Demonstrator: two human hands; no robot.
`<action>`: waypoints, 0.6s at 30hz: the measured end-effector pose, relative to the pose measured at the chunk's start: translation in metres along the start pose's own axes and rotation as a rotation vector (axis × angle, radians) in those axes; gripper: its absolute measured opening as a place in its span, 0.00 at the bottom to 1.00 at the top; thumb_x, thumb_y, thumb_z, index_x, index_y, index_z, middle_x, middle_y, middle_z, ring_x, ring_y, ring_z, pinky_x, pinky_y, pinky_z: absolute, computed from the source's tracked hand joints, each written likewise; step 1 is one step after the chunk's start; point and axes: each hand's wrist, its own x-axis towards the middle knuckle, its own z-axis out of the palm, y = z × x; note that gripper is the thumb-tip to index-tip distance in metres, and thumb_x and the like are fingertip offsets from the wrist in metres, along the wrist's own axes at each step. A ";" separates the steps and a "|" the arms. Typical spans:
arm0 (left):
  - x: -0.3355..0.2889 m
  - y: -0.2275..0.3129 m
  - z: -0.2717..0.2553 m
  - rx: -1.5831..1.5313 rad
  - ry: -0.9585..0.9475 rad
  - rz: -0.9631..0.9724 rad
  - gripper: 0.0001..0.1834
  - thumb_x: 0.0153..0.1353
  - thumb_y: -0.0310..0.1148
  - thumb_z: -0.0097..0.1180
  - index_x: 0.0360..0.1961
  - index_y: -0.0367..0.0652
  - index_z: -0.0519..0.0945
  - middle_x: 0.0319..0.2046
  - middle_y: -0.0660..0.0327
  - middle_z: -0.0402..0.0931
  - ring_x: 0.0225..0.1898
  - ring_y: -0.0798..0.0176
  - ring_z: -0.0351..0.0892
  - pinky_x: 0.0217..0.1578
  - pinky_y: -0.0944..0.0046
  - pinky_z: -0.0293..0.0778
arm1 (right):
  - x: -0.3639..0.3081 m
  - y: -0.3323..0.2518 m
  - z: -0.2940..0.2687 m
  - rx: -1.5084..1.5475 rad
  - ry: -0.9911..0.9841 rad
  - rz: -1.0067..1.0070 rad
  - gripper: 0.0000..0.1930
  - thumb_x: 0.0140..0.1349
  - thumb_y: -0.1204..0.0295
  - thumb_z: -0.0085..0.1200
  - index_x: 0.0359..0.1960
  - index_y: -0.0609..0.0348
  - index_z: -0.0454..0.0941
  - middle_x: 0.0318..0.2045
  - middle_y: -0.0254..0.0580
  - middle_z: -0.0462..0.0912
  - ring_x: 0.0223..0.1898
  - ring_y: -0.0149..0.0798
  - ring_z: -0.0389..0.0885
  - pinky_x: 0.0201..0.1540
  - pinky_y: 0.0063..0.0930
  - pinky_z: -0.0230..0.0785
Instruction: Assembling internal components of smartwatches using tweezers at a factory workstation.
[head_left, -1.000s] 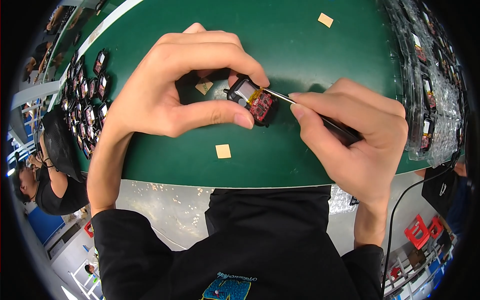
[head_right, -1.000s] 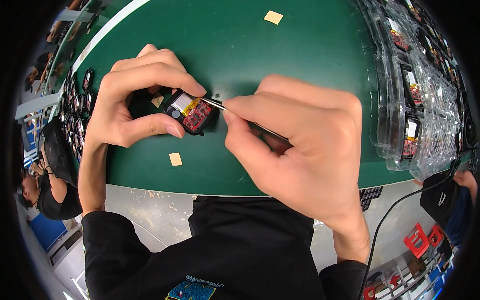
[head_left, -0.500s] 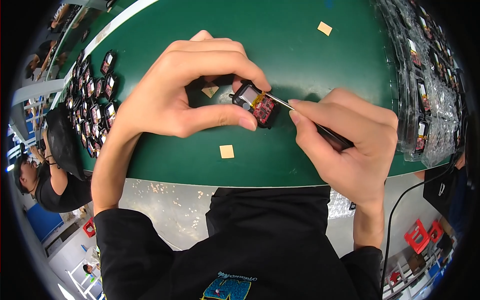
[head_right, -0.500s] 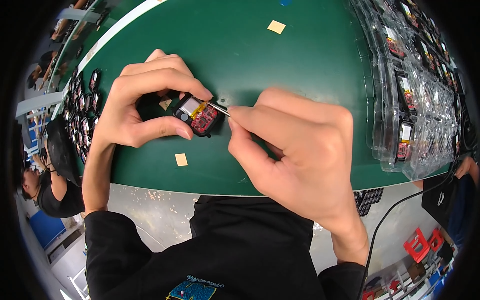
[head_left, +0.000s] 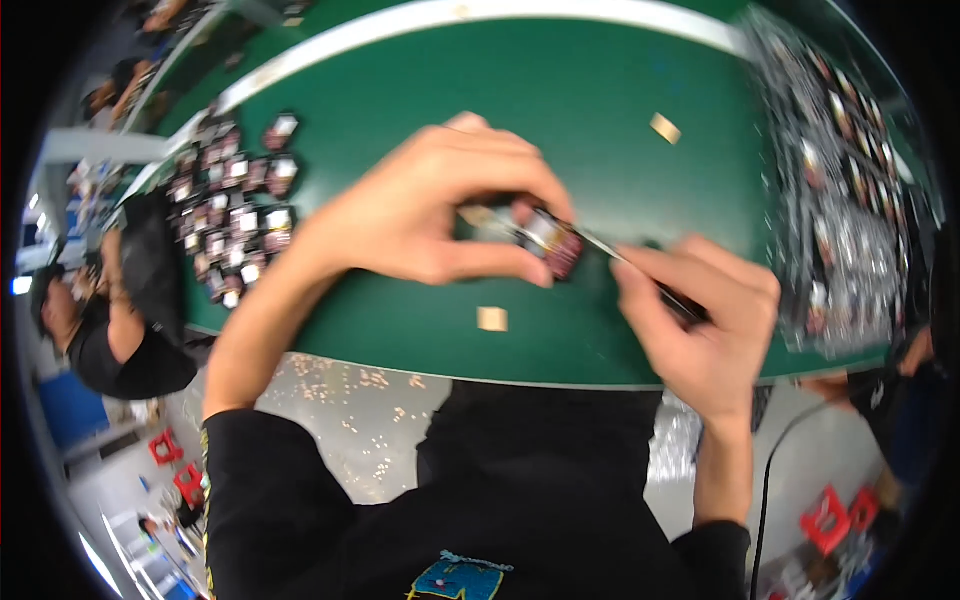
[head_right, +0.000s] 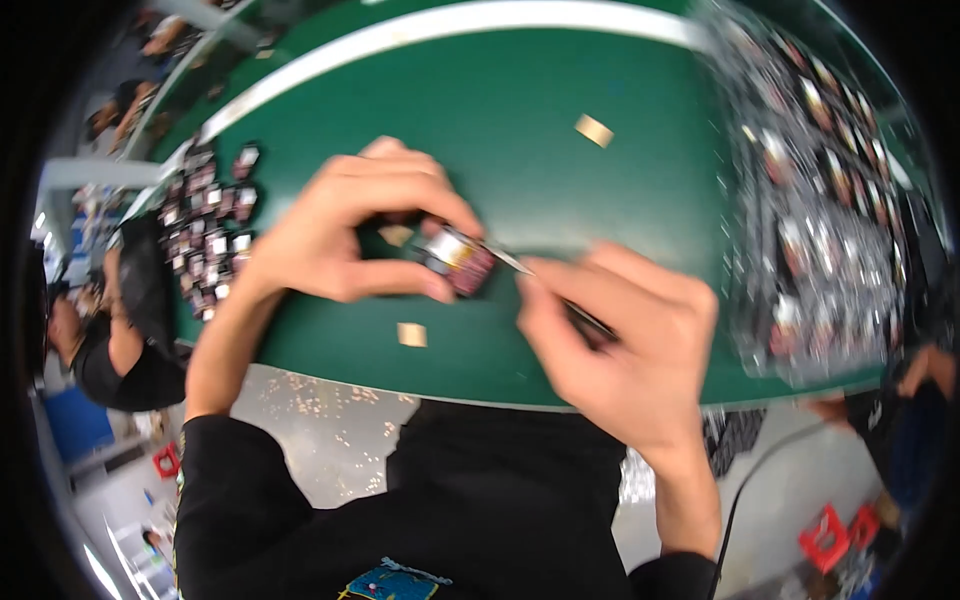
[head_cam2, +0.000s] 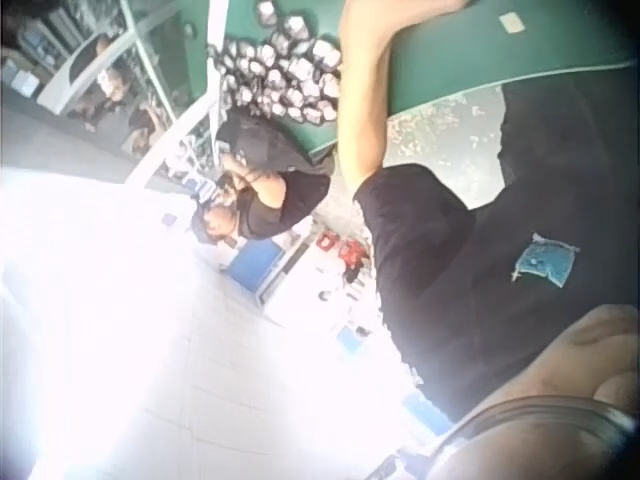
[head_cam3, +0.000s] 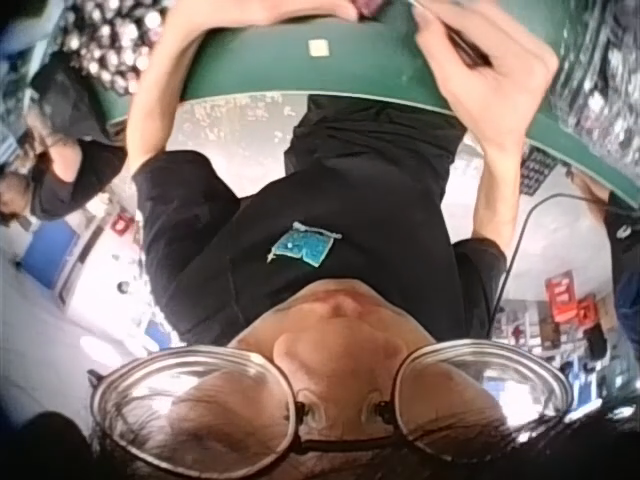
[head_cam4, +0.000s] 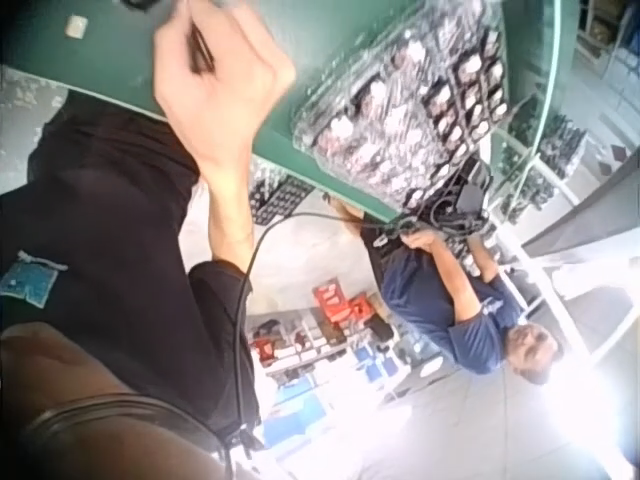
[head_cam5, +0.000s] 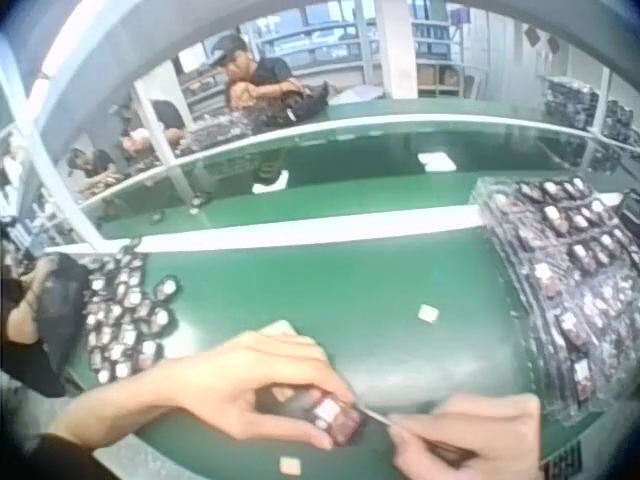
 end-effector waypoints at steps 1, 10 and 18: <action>0.001 -0.002 0.003 -0.010 -0.005 0.004 0.27 0.51 0.41 0.87 0.50 0.45 0.91 0.35 0.67 0.86 0.39 0.64 0.83 0.47 0.61 0.68 | -0.003 0.002 -0.001 0.014 0.032 0.013 0.08 0.59 0.84 0.73 0.40 0.66 0.93 0.20 0.35 0.78 0.18 0.26 0.70 0.22 0.26 0.58; 0.009 -0.005 0.019 0.148 0.110 0.155 0.25 0.55 0.40 0.84 0.51 0.43 0.88 0.33 0.65 0.83 0.35 0.60 0.83 0.41 0.57 0.76 | -0.014 0.000 -0.014 -0.011 0.174 0.141 0.06 0.63 0.82 0.73 0.42 0.68 0.93 0.21 0.35 0.80 0.22 0.23 0.71 0.25 0.23 0.58; 0.025 0.013 -0.018 -0.082 0.469 -0.201 0.25 0.47 0.32 0.85 0.47 0.39 0.90 0.33 0.66 0.89 0.28 0.77 0.73 0.30 0.73 0.68 | -0.005 0.006 0.001 0.197 0.207 0.012 0.05 0.65 0.78 0.70 0.40 0.64 0.93 0.26 0.42 0.86 0.21 0.37 0.82 0.25 0.32 0.72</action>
